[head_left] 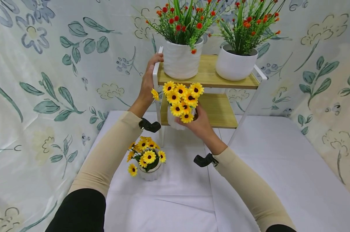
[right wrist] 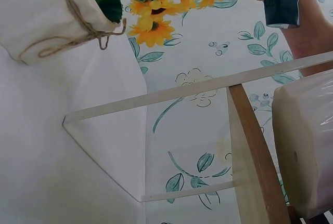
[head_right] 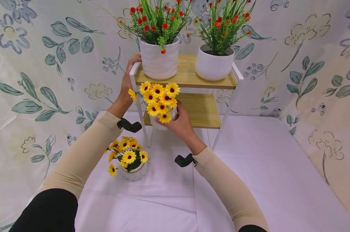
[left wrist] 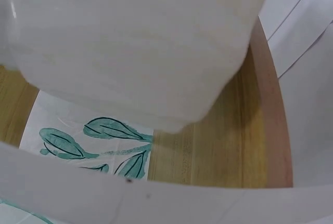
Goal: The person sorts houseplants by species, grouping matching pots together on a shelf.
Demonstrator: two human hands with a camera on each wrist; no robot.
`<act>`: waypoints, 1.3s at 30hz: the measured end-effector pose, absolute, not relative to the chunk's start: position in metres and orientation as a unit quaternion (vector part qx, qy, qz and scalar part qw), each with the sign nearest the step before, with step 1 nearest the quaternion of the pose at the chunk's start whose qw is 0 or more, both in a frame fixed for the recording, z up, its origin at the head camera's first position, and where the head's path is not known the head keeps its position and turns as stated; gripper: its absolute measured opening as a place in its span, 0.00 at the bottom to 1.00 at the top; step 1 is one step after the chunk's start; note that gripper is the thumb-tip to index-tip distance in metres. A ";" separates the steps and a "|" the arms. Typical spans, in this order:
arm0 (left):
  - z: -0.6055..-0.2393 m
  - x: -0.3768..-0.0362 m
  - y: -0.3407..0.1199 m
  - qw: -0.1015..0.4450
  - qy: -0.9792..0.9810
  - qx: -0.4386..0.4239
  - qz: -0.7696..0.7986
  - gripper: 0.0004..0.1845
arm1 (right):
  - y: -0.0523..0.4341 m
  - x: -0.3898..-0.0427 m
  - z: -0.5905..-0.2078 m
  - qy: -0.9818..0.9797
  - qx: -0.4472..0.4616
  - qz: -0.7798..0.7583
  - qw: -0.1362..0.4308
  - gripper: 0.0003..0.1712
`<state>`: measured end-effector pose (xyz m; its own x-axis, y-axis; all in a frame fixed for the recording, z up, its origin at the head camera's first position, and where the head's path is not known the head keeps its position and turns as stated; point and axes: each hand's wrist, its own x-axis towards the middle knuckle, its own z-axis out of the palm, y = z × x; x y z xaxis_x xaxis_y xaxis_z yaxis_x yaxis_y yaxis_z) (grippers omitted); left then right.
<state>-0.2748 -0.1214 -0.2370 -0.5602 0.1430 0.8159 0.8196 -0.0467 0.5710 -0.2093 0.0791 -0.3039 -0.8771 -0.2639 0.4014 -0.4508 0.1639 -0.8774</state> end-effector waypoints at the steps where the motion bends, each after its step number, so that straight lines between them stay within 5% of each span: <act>1: -0.237 -0.275 -0.121 0.273 -0.631 -0.382 -0.618 0.21 | 0.079 -0.211 -0.304 -0.760 0.234 0.601 0.076 0.46; 28: -0.234 -0.270 -0.121 0.278 -0.645 -0.373 -0.607 0.22 | 0.079 -0.228 -0.301 -0.796 0.224 0.560 0.059 0.46; 39: -0.234 -0.270 -0.121 0.283 -0.646 -0.372 -0.603 0.22 | 0.084 -0.257 -0.331 -0.806 0.220 0.546 0.063 0.49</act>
